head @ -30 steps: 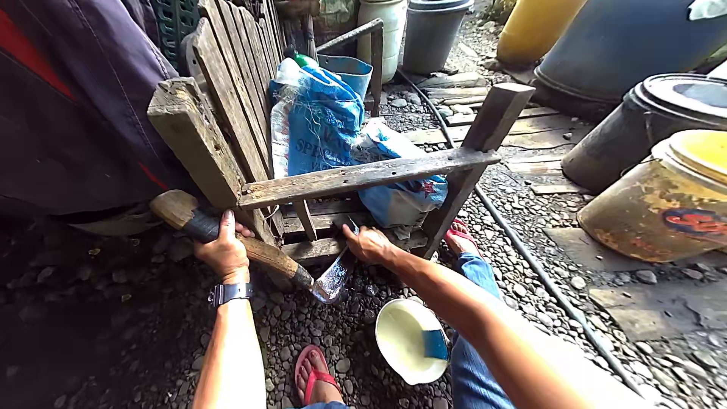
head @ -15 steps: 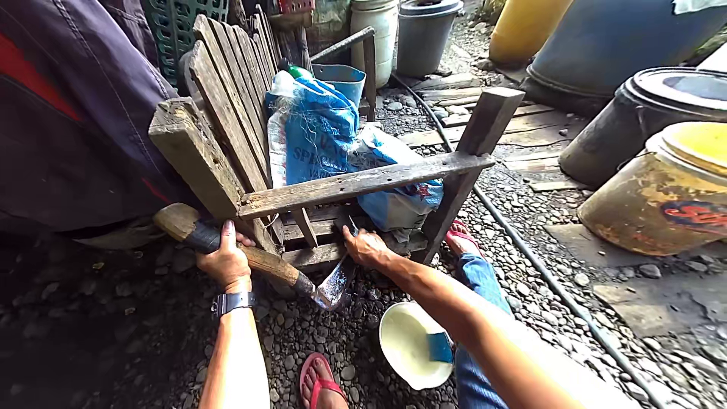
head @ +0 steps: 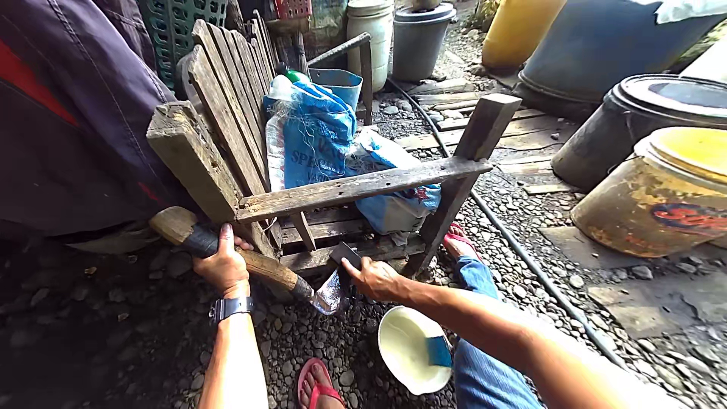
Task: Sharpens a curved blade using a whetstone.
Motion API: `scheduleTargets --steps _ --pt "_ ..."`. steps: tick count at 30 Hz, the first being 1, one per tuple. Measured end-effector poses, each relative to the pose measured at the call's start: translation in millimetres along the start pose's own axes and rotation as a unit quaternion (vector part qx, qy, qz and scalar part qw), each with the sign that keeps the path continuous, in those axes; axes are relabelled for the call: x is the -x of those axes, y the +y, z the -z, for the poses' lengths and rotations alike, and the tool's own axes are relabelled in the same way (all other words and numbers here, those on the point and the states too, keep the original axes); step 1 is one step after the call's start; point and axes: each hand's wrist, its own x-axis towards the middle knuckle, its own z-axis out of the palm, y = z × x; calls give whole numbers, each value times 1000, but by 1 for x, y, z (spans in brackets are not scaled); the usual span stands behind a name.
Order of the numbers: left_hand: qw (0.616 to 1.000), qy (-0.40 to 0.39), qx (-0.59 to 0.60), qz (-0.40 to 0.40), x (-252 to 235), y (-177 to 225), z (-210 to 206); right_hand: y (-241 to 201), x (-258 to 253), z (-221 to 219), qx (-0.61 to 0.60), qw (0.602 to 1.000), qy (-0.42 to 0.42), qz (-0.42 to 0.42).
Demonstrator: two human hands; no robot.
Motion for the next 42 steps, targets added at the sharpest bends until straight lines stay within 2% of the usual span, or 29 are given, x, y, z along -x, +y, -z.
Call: scheduleTargets --steps 2,5,7,9,11,13,18,20,24,30,34,36,40,42 --pt "1000 -3 0 0 0 -1 0 6 -3 4 -13 1000 16 -3" --pt "1000 -2 -4 -5 0 -2 2 9 -35 30 -81 992 50 -78" --pt "1000 -2 -7 -3 0 -1 1 10 -46 31 -98 987 60 -114" --pt "1000 0 -4 -3 0 -1 0 11 -33 16 -82 991 67 -87" --pt "1000 -1 -2 -3 1 -1 1 7 -11 4 -49 997 34 -48" --pt "1000 -5 -2 -1 0 -1 2 6 -6 7 -38 998 27 -41" --pt "1000 -3 4 -4 0 -1 2 8 -55 33 -105 981 83 -138" --pt "1000 -3 3 2 2 0 2 2 -39 19 -101 985 83 -113" --pt "1000 -5 9 -4 1 1 1 -14 -6 -4 -35 998 23 -35" --pt "1000 -4 -4 5 0 3 0 -8 -48 34 -114 982 69 -131" --pt "1000 1 1 8 1 2 -1 -17 -10 -1 -54 997 28 -54" --pt "1000 0 -1 7 1 2 -1 -16 -7 -2 -40 998 21 -42" --pt "1000 -2 1 0 1 -1 2 -6 -45 33 -118 980 75 -140" --pt "1000 -1 -1 -1 0 1 1 -9 -48 31 -115 979 78 -146"
